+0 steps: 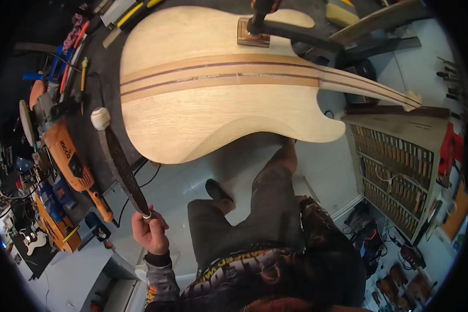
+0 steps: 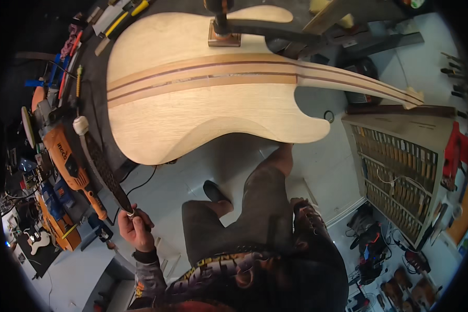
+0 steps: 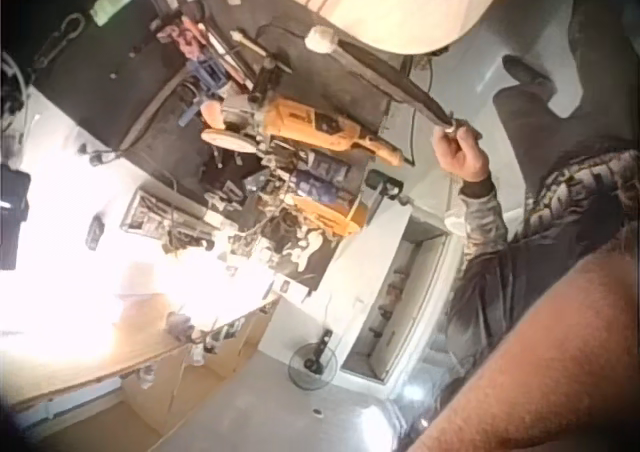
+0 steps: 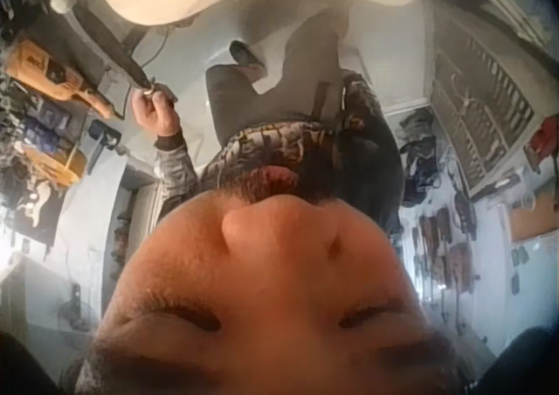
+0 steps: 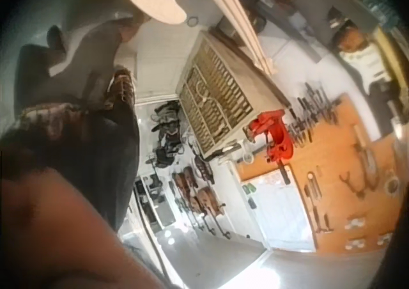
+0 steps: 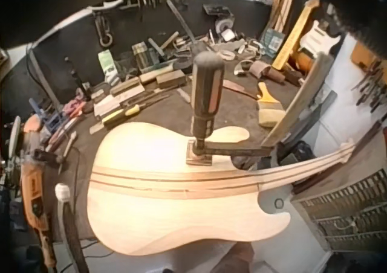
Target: The person uses a rasp to shape the contours of a wooden guitar body. They clear away wood shavings with a brush and then use a power sander on the surface of the wood.
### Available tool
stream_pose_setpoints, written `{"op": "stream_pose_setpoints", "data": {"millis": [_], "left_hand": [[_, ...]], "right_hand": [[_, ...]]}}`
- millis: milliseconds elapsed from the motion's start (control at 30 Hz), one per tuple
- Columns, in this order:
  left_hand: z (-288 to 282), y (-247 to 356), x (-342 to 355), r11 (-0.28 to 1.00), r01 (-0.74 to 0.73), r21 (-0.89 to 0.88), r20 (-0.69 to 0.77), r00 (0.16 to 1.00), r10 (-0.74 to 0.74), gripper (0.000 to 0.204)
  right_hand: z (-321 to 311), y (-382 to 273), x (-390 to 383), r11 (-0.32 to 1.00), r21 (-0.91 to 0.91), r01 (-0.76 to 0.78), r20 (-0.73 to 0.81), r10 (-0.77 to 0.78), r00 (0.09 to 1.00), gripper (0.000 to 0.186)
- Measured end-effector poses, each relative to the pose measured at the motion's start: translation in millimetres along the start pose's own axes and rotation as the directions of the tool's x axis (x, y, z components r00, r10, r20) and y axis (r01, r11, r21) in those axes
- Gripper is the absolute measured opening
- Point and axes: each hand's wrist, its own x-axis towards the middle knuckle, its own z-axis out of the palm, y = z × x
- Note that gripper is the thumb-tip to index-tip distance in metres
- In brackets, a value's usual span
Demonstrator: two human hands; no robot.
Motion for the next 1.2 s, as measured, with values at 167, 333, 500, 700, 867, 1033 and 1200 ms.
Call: {"op": "stream_pose_setpoints", "data": {"millis": [167, 333, 500, 700, 867, 1033, 1200], "left_hand": [[52, 1, 4, 0.994, -0.006, -0.111, -0.12, 0.993, -0.007, 0.048], [86, 22, 12, 0.982, -0.087, -0.165, -0.221, 0.974, 0.049, 0.041], [114, 27, -5, 0.903, 0.047, -0.426, -0.112, 0.988, -0.105, 0.047], [134, 0, -23, 0.919, 0.014, -0.393, -0.037, 0.999, -0.032, 0.04], [165, 6, -26, 0.829, 0.132, -0.544, 0.102, 0.991, -0.091, 0.036], [184, -8, -52, 0.839, 0.067, -0.539, 0.065, 0.997, -0.038, 0.034], [188, 7, -59, 0.827, 0.19, -0.529, 0.161, 0.979, -0.122, 0.038]], "right_hand": [[-32, 41, 16, 0.999, -0.032, 0.039, -0.137, -0.043, 0.99, 0.064], [-86, 55, 21, 0.989, -0.109, 0.1, -0.257, -0.125, 0.958, 0.059], [-135, 66, 29, 0.973, -0.192, 0.126, -0.353, -0.188, 0.917, 0.055], [-193, 63, 41, 0.931, -0.329, 0.16, -0.439, -0.301, 0.846, 0.05], [-242, 64, 29, 0.849, -0.462, 0.256, -0.491, -0.486, 0.723, 0.047], [-305, 51, -162, 0.765, 0.106, 0.635, -0.176, -0.614, 0.769, 0.044], [-320, 33, -389, 0.128, 0.121, 0.984, -0.383, -0.909, 0.165, 0.023]]}}
